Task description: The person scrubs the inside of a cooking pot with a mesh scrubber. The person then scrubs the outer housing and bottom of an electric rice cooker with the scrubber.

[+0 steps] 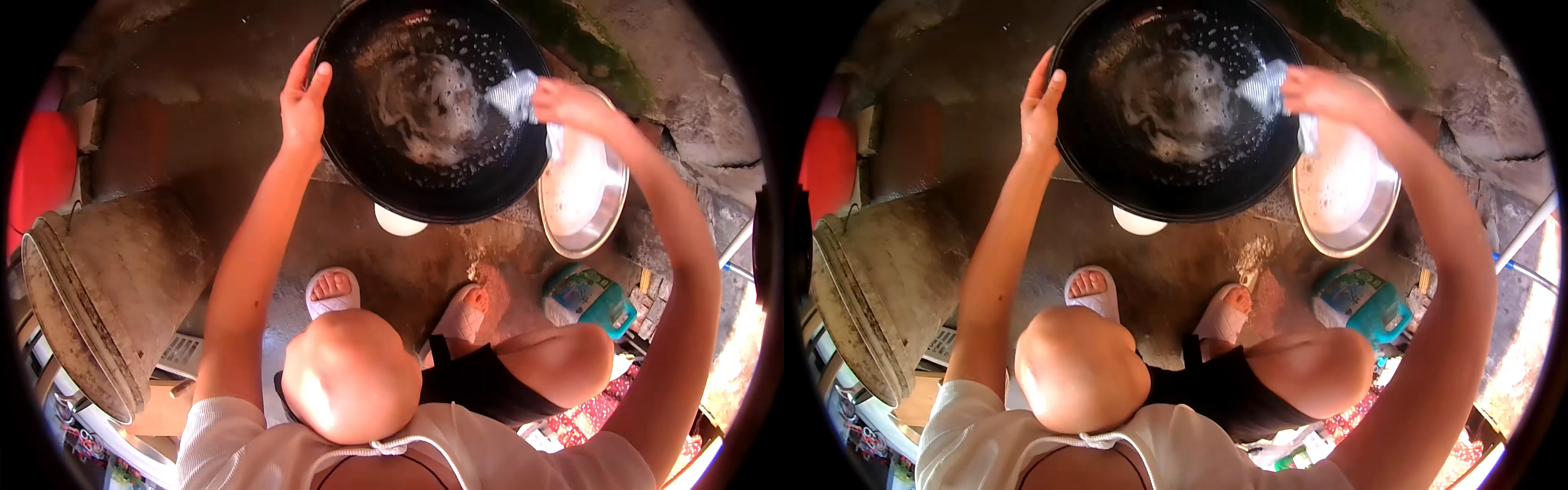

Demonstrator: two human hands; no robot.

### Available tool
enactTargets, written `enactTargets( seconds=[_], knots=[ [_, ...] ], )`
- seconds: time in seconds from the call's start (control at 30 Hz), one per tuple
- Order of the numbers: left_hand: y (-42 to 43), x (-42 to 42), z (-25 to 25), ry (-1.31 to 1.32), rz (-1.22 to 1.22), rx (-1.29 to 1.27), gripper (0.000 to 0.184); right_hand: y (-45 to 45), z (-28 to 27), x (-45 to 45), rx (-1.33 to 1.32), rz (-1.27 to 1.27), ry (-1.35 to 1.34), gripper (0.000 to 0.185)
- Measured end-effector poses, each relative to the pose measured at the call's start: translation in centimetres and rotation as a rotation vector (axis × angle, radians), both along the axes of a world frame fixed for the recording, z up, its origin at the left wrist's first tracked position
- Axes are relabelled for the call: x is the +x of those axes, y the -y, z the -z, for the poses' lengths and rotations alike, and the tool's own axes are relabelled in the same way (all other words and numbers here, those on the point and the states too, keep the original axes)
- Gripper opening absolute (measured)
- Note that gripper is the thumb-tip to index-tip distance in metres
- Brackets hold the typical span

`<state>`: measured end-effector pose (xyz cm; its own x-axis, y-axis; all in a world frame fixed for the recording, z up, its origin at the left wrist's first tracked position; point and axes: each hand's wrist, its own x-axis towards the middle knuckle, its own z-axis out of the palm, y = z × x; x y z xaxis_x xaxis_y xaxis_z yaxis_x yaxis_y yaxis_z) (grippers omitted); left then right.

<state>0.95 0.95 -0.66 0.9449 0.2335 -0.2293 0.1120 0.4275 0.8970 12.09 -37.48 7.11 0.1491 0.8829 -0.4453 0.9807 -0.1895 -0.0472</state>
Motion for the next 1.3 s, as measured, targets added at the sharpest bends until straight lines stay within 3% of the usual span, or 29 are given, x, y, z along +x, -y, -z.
enactTargets(
  seconds=[0.03, 0.1, 0.2, 0.23, 0.27, 0.3, 0.37, 0.4, 0.47, 0.5, 0.53, 0.6, 0.63, 0.7, 0.73, 0.77, 0.8, 0.83, 0.87, 0.9, 0.97, 1.0, 1.03, 1.1, 1.13, 1.23, 1.27, 1.3],
  knots=[
    [-0.1, 0.1, 0.3, 0.009, 0.0, -0.002, 0.043, -1.2, -0.5, 2.7, 0.017, -0.012, 0.042, 0.01],
    [-0.1, 0.1, 0.4, -0.001, 0.0, -0.003, 0.042, -5.7, -1.1, 5.9, -0.301, 0.34, 0.16, 0.011],
    [0.1, 0.1, 0.4, 0.04, -0.008, -0.029, 0.044, -11.3, -1.9, 5.4, 0.268, 0.388, -0.184, 0.014],
    [0.1, 0.1, 0.2, 0.051, -0.008, -0.036, 0.044, -12.1, -1.2, 4.8, 0.329, 0.509, -0.32, 0.017],
    [0.0, 0.1, 0.4, 0.039, -0.006, -0.004, 0.045, -12.8, -0.3, 4.0, 0.205, 0.64, -0.357, 0.021],
    [0.0, 0.1, 0.2, 0.029, -0.007, 0.001, 0.045, -13.2, 0.3, 2.6, 0.017, 0.735, -0.199, 0.031],
    [0.0, 0.0, 0.2, -0.01, -0.012, 0.035, 0.044, -13.1, 5.2, -1.2, 0.242, 0.937, 0.114, 0.06],
    [0.0, 0.0, -0.1, -0.011, -0.006, 0.013, 0.044, -13.4, 8.0, -3.4, 0.363, 0.925, 0.102, 0.06],
    [-0.2, -0.1, 0.0, 0.003, 0.001, 0.016, 0.044, -14.5, 11.4, -9.0, 0.399, 0.578, 0.285, 0.034],
    [-0.1, 0.0, 0.1, 0.007, 0.0, 0.014, 0.044, -14.7, 11.4, -11.2, 0.281, 0.507, 0.229, 0.027],
    [0.0, 0.0, -0.4, -0.01, 0.004, 0.027, 0.045, -14.2, 10.2, -12.9, 0.303, 0.556, -0.06, 0.026],
    [0.0, -0.1, -0.5, -0.029, 0.003, -0.011, 0.045, -11.3, 8.2, -13.1, 0.093, 0.628, -0.093, 0.023],
    [0.1, -0.1, -0.6, -0.034, 0.001, -0.032, 0.045, -7.9, 10.4, -11.1, 0.297, 0.767, 0.012, 0.019],
    [0.1, -0.1, -0.7, -0.014, 0.012, -0.019, 0.045, -9.4, 5.4, -4.1, 0.256, 1.198, -0.218, 0.023],
    [0.0, -0.1, -0.6, -0.003, 0.015, -0.011, 0.045, -9.2, 10.8, -1.5, 0.453, 0.981, 0.257, 0.026],
    [-0.2, 0.1, -0.6, 0.002, 0.024, 0.017, 0.047, -13.3, 11.8, -1.7, 0.485, 0.99, 0.311, 0.026],
    [-0.2, 0.2, -0.6, 0.002, 0.032, 0.042, 0.049, -17.2, 11.0, -2.7, 0.357, 1.104, 0.051, 0.022],
    [-0.3, 0.0, -0.6, -0.006, 0.037, 0.065, 0.05, -19.1, 11.4, -4.9, 0.558, 1.064, -0.124, 0.019],
    [-0.2, -0.3, -0.5, -0.014, 0.036, 0.071, 0.051, -19.5, 12.1, -7.3, 0.475, 0.859, -0.148, 0.015],
    [-0.1, -0.2, -0.4, -0.013, 0.034, 0.077, 0.051, -18.7, 13.8, -9.9, 0.733, 0.592, -0.017, 0.012],
    [-0.2, 0.0, -0.4, -0.008, 0.025, 0.095, 0.051, -16.8, 12.0, -8.8, 0.674, 0.698, 0.051, 0.017],
    [-0.1, -0.1, -0.4, -0.011, 0.019, 0.102, 0.051, -15.6, 10.6, -6.3, 0.365, 0.92, 0.021, 0.013],
    [-0.1, 0.0, -0.6, -0.01, 0.014, 0.112, 0.051, -14.0, 11.2, -3.6, 0.391, 0.951, 0.224, 0.01],
    [0.0, -0.1, -1.0, -0.022, 0.011, 0.093, 0.047, -16.1, 10.5, -2.8, 0.533, 0.978, 0.354, 0.013],
    [0.0, 0.0, -0.8, -0.012, 0.006, 0.07, 0.045, -17.8, 11.0, -4.7, 0.609, 1.047, 0.101, 0.011],
    [0.0, 0.1, -0.5, -0.001, -0.01, 0.084, 0.042, -21.0, 11.8, -8.8, 0.788, 0.737, 0.13, 0.013],
    [-0.1, 0.1, -0.6, -0.01, -0.009, 0.102, 0.042, -19.9, 11.7, -7.2, 0.58, 0.902, 0.011, 0.015],
    [-0.1, 0.0, -0.7, -0.017, -0.01, 0.119, 0.042, -19.0, 11.1, -4.7, 0.585, 0.855, 0.184, 0.012]
  ],
)
